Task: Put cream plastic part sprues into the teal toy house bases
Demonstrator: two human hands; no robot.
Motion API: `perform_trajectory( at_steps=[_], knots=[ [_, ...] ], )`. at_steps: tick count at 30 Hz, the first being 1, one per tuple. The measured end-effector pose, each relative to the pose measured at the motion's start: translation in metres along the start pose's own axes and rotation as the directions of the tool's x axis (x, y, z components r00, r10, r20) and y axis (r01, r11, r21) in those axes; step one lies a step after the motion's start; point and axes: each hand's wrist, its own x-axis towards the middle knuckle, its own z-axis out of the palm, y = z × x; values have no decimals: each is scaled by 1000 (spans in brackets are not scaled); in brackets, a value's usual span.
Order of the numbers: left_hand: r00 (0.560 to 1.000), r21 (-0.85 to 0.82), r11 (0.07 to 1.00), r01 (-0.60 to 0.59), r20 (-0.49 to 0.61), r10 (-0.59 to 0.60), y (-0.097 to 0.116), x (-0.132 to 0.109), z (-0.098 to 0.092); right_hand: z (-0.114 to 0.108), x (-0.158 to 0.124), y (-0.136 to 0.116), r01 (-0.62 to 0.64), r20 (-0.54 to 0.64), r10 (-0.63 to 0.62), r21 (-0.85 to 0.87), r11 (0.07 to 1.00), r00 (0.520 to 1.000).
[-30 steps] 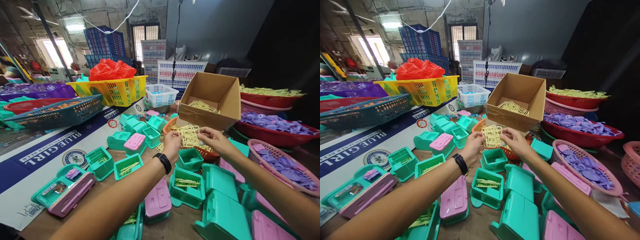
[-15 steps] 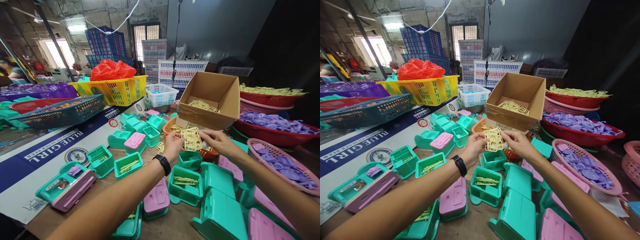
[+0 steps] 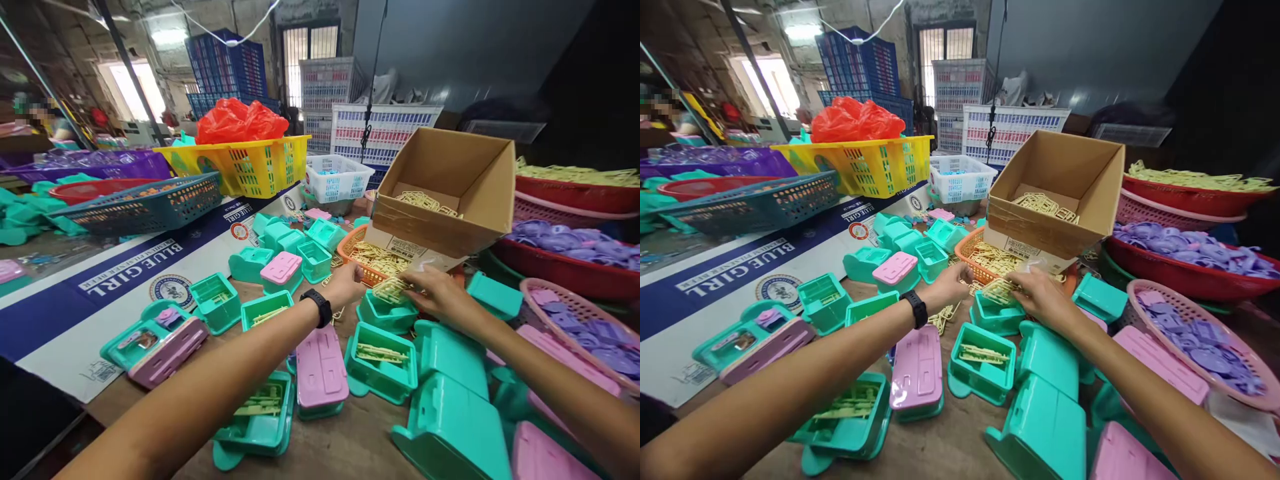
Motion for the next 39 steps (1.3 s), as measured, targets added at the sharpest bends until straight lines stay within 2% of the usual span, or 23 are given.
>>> perform_trajectory(
  at_steps=[3,6,10,12,15,18,21,23,27,31,34,39],
  knots=[
    [999,73,997,28,18,-30,-2,10,-13,9,1,-2,175,48,-171,-90,980,984],
    [996,115,993,39,77,-49,4,13,-32,16,9,3,266,132,-260,-34,963,957],
    [987,202,979,-20,162,-14,15,5,-59,16,22,8,262,252,-294,155,953,922],
    [983,265,961,-80,180,32,17,-3,-71,11,24,6,214,269,-265,203,955,926],
    [974,359,919,-164,206,93,12,-22,-86,1,20,-8,153,239,-202,208,966,950],
    [953,445,861,-246,271,132,6,-52,-98,-3,8,-32,128,210,-184,253,959,960],
    [869,494,762,-419,461,179,0,-90,-101,-1,-7,-57,110,200,-175,297,948,964],
    [828,535,701,-472,542,144,-4,-114,-97,2,-15,-71,94,235,-165,286,954,958],
    [863,682,594,-427,504,42,-14,-141,-83,7,-23,-85,55,287,-95,142,988,953],
    [896,740,556,-380,444,22,-20,-140,-75,6,-27,-92,28,308,-43,55,998,950],
    [927,735,605,-306,375,13,-20,-132,-75,5,-30,-96,-9,386,4,13,1000,923],
    [955,648,740,-182,294,-23,-5,-118,-80,14,-37,-93,-20,396,43,-63,998,917]
  ],
)
